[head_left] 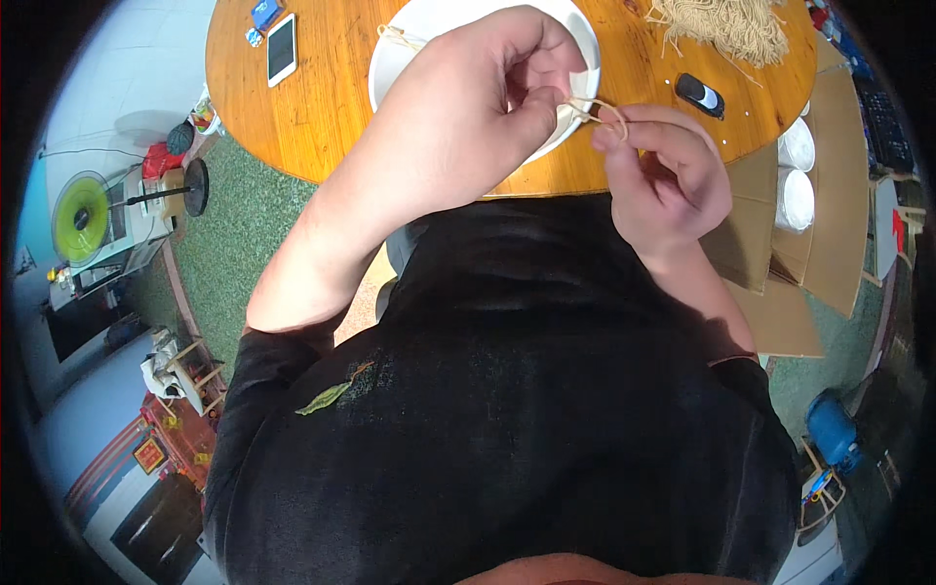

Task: Attaching plastic handles to decorative buckets and stacking them.

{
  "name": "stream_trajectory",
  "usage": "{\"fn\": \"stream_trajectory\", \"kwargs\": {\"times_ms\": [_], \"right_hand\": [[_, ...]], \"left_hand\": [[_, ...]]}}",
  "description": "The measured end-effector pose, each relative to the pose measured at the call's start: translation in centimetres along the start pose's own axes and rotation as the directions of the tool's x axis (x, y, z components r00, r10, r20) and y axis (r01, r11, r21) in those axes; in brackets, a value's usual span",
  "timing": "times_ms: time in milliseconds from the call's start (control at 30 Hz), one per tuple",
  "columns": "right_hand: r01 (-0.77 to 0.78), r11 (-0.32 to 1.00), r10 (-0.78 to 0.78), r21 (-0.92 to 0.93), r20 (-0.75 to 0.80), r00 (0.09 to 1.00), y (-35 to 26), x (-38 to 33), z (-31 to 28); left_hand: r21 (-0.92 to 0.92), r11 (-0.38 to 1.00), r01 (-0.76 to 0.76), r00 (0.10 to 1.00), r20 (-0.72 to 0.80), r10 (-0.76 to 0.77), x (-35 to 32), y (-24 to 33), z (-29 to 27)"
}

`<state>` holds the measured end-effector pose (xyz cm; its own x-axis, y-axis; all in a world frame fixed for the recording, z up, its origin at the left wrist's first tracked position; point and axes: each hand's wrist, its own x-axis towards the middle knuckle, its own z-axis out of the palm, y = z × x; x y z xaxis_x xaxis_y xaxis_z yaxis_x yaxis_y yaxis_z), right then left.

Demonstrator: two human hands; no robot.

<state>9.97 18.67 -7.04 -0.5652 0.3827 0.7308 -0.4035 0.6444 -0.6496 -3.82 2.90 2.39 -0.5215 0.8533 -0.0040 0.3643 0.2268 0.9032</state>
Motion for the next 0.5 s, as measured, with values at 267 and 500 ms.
{"fn": "stream_trajectory", "kwargs": {"times_ms": [267, 500], "right_hand": [[-0.319, 0.786, 0.315, 0.529, 0.102, 0.944, -0.6, 0.2, 0.3], [-0.344, 0.844, 0.266, 0.411, 0.235, 0.935, -1.2, 1.7, -0.6]], "left_hand": [[0.321, 0.943, -0.089, 0.992, -0.051, 0.111, 0.2, -0.1, 0.2], [0.406, 0.849, -0.339, 0.94, 0.106, 0.324, 0.3, 0.8, -0.7]]}}
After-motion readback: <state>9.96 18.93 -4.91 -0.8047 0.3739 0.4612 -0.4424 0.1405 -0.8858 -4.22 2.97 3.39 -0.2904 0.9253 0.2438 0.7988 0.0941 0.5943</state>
